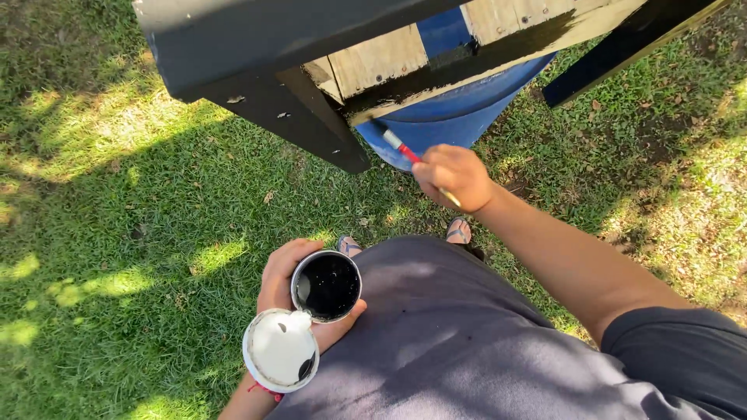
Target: Painting a wooden pallet structure with black paint using a brush
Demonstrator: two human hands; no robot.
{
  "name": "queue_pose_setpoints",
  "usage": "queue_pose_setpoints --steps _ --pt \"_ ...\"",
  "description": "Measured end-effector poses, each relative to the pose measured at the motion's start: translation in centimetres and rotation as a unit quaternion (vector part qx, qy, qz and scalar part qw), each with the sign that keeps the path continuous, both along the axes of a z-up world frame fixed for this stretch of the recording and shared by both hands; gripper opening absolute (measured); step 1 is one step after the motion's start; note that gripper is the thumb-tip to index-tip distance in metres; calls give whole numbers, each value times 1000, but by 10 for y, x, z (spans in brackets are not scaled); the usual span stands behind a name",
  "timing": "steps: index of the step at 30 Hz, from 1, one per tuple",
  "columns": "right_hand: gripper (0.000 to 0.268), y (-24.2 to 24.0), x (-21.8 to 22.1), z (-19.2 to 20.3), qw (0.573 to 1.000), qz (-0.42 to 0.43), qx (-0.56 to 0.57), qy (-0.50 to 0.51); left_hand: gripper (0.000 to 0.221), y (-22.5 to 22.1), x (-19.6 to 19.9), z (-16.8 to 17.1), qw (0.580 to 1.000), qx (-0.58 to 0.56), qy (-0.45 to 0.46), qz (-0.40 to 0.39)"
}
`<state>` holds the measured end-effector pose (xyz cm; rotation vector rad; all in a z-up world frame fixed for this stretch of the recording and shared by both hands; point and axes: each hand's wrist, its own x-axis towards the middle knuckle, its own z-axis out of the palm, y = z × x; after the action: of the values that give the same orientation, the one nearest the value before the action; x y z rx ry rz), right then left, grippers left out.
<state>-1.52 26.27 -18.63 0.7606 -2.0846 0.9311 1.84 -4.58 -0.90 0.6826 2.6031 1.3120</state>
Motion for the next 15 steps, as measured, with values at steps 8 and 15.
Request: queue_pose_setpoints --steps 8,15 --pt "15 -5 -12 21 995 -55 17 -81 76 -6 -2 2 999 25 7 -27" --pt "16 -23 -5 25 997 14 21 -70 75 -10 -8 -2 999 29 12 -28"
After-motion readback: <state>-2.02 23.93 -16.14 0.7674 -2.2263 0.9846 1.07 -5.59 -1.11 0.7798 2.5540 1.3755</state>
